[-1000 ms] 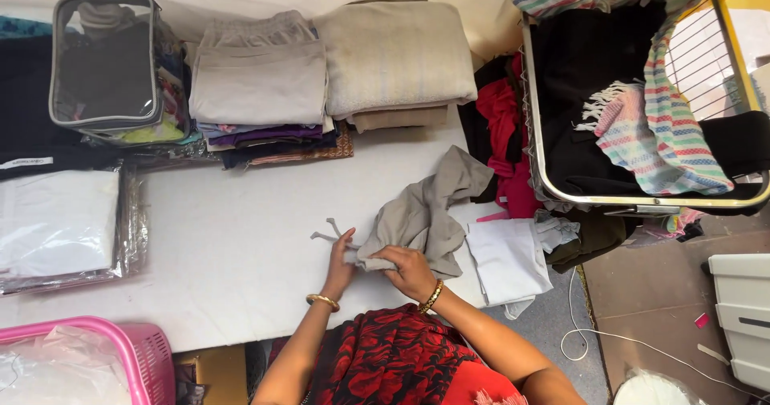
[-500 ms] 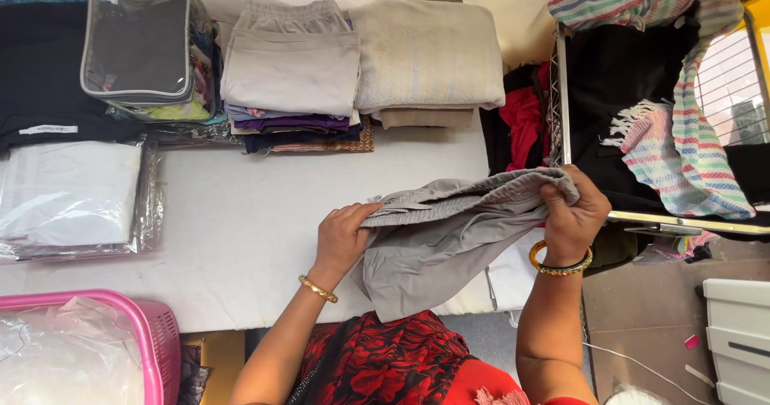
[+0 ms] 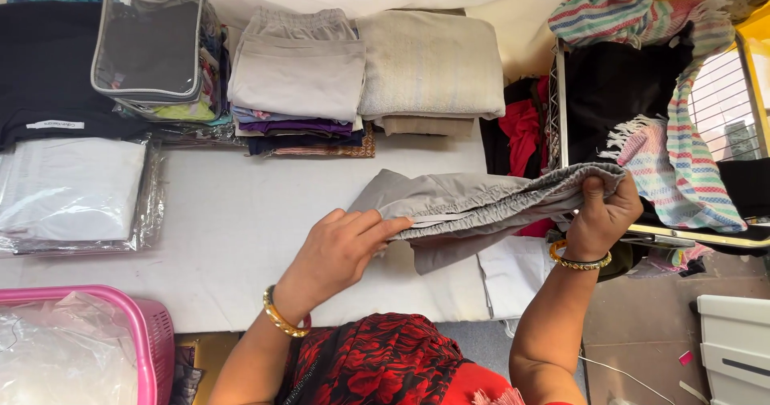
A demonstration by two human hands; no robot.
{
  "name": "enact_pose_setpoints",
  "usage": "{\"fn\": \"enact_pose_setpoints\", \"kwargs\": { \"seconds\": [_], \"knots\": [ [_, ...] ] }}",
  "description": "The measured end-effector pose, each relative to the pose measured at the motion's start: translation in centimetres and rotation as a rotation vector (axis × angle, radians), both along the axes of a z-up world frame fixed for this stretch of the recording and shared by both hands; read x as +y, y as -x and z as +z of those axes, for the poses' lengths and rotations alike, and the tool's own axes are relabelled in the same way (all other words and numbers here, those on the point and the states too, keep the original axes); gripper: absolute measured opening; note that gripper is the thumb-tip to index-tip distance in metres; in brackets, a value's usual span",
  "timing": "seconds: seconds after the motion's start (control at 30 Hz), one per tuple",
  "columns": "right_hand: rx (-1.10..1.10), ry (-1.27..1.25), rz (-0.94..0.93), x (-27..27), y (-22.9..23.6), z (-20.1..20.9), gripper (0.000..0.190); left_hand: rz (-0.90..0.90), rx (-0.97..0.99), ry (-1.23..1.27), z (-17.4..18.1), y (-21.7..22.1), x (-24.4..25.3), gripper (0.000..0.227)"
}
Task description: The person is folding various pieces of clothing and placing them into organized stacks.
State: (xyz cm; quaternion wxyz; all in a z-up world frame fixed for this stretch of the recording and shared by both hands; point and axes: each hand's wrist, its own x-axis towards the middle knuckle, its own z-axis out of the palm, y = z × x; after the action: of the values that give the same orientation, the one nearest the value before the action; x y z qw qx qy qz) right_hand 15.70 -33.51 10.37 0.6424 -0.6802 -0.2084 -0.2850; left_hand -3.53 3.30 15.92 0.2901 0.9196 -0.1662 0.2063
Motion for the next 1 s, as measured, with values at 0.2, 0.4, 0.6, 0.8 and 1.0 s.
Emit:
{"fn": "enact_pose_setpoints", "kwargs": {
  "seconds": [0.2, 0.4, 0.6, 0.8, 1.0],
  "knots": [
    [0.278, 0.018, 0.165, 1.8, -4.8, -5.7, 0.018, -0.054, 0.327, 0.1, -4.3, -5.4, 3.0, 0.072],
    [0.206, -0.09, 0.222, 1.3, -7.4, -3.7, 0.015, 0.114, 0.081, -0.053, 0.8, -7.4, 2.7, 0.077],
    [0.013, -0.041, 0.108, -1.8, -3.8, 1.1, 0.025, 0.038, 0.024, -0.14, 5.4, -4.8, 1.2, 0.061],
    [0.067, -0.099, 0.103, -1.9, -3.5, 1.5, 0.016, -0.284, 0.359, 0.074, 2.4, -4.5, 0.7, 0.052],
    [-0.074, 0.224, -0.155, 6.9, -10.3, -0.5, 0.013, -0.197, 0.351, 1.0, -9.7, -9.2, 4.7, 0.024]
  ]
}}
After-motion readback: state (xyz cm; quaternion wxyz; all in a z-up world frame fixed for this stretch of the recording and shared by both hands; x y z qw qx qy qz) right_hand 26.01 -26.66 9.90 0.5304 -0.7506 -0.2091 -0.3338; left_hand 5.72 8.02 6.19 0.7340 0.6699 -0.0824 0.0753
